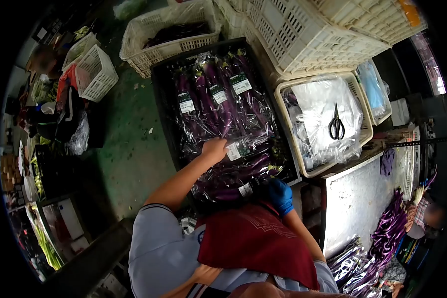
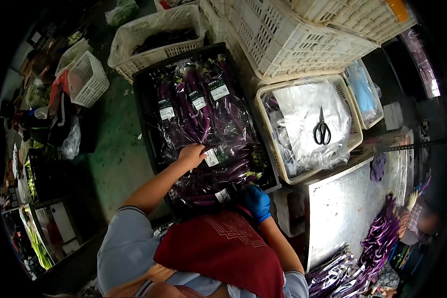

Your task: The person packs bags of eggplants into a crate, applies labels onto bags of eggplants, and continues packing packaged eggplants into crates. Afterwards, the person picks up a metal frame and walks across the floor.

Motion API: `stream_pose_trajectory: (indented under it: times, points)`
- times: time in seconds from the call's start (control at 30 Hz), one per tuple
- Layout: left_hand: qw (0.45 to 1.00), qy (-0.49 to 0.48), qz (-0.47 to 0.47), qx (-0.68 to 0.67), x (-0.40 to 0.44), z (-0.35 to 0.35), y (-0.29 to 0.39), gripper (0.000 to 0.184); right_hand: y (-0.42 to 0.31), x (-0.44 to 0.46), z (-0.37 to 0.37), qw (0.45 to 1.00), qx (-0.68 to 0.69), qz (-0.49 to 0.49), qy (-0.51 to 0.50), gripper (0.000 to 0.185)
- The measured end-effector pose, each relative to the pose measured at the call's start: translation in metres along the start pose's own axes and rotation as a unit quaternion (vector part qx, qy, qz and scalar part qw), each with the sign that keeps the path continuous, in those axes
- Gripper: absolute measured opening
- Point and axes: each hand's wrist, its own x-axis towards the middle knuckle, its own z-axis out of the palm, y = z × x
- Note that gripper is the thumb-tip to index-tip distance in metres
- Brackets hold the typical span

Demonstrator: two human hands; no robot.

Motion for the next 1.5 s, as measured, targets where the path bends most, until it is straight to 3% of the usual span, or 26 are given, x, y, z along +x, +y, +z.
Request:
stream_pose_trajectory:
  times: [0.1, 0.17, 0.2, 0.23, 0.27, 0.3, 0.33, 0.4, 0.5, 0.6, 0.63, 0.73, 0.77, 0.87, 0.9, 0.93, 1.0, 1.1, 1.13, 1.2, 1.23, 1.33, 1.37, 1.5]
  points:
    - [0.998, -0.049, -0.018, -0.023, 0.016, -0.019, 0.003, 0.028, 0.000, -0.001, 0.001, 1.000, 0.000, -0.006, 0.022, 0.014]
    - [0.988, 0.055, 0.013, -0.145, 0.041, -0.034, 0.004, 0.030, 0.000, -0.002, 0.002, 1.000, 0.000, -0.006, 0.028, 0.015]
    - [0.948, 0.151, 0.023, -0.278, 0.066, -0.020, -0.003, 0.029, 0.000, -0.002, 0.002, 1.000, 0.001, -0.004, 0.026, 0.015]
    - [0.927, 0.146, -0.006, -0.346, 0.080, -0.037, 0.004, 0.030, 0.000, -0.003, 0.003, 1.000, 0.001, -0.001, 0.024, 0.015]
    - [0.873, 0.137, -0.044, -0.465, 0.105, -0.030, 0.000, 0.033, 0.001, -0.003, 0.004, 0.999, -0.007, -0.008, 0.030, 0.015]
    - [0.797, 0.200, -0.102, -0.561, 0.109, -0.040, 0.018, 0.035, 0.002, -0.004, 0.004, 0.999, -0.015, -0.015, 0.036, 0.015]
    - [0.778, 0.108, -0.125, -0.606, 0.122, -0.048, 0.015, 0.039, 0.002, -0.004, 0.004, 0.999, -0.025, -0.021, 0.042, 0.015]
    - [0.694, 0.057, -0.189, -0.692, 0.142, -0.053, 0.025, 0.040, -0.002, -0.002, 0.004, 0.998, -0.029, -0.026, 0.053, 0.015]
    - [0.756, 0.042, -0.179, -0.628, 0.165, -0.048, 0.036, 0.039, -0.002, -0.003, 0.006, 0.997, -0.043, -0.017, 0.055, 0.015]
    - [0.729, 0.167, -0.135, -0.650, 0.194, -0.025, 0.025, 0.034, -0.003, -0.003, 0.007, 0.996, -0.050, -0.017, 0.066, 0.015]
    - [0.710, 0.170, -0.167, -0.663, 0.178, -0.041, 0.038, 0.031, -0.004, -0.003, 0.007, 0.996, -0.051, -0.019, 0.073, 0.015]
    - [0.681, 0.115, -0.045, -0.722, 0.171, -0.051, 0.052, 0.035, -0.009, -0.002, 0.006, 0.995, -0.076, -0.018, 0.069, 0.015]
    - [0.713, 0.194, -0.064, -0.670, 0.193, -0.031, 0.045, 0.036, -0.011, -0.003, 0.007, 0.994, -0.080, -0.012, 0.068, 0.015]
    - [0.667, 0.186, -0.117, -0.712, 0.186, -0.044, 0.042, 0.031, -0.011, -0.001, 0.008, 0.993, -0.093, -0.015, 0.072, 0.015]
    - [0.635, 0.238, -0.149, -0.720, 0.189, -0.041, 0.044, 0.024, -0.009, -0.001, 0.008, 0.992, -0.094, -0.025, 0.076, 0.016]
    - [0.627, 0.103, -0.078, -0.768, 0.188, -0.042, 0.034, 0.022, -0.009, -0.002, 0.008, 0.992, -0.095, -0.034, 0.079, 0.016]
    - [0.654, 0.024, -0.147, -0.742, 0.189, -0.046, 0.032, 0.024, -0.011, -0.002, 0.008, 0.993, -0.094, -0.023, 0.067, 0.017]
    - [0.655, 0.018, -0.067, -0.752, 0.187, -0.047, 0.033, 0.024, -0.007, -0.002, 0.009, 0.993, -0.089, -0.030, 0.067, 0.019]
    - [0.655, 0.046, -0.036, -0.753, 0.190, -0.046, 0.034, 0.026, -0.006, -0.003, 0.010, 0.993, -0.087, -0.036, 0.070, 0.019]
    - [0.713, 0.026, -0.071, -0.697, 0.188, -0.055, 0.028, 0.017, -0.006, -0.005, 0.011, 0.994, -0.089, -0.026, 0.061, 0.020]
    - [0.715, 0.056, -0.068, -0.693, 0.174, -0.066, 0.041, 0.012, -0.006, -0.005, 0.011, 0.994, -0.090, -0.022, 0.056, 0.020]
    - [0.777, 0.020, -0.111, -0.619, 0.186, -0.053, 0.010, 0.014, -0.008, -0.001, 0.010, 0.994, -0.092, -0.020, 0.062, 0.020]
    - [0.770, 0.043, -0.113, -0.627, 0.181, -0.046, 0.006, 0.020, -0.007, -0.001, 0.011, 0.994, -0.090, -0.016, 0.051, 0.020]
    - [0.831, 0.084, -0.130, -0.535, 0.124, -0.045, 0.010, 0.022, -0.006, 0.009, 0.000, 0.999, -0.039, -0.032, 0.005, 0.022]
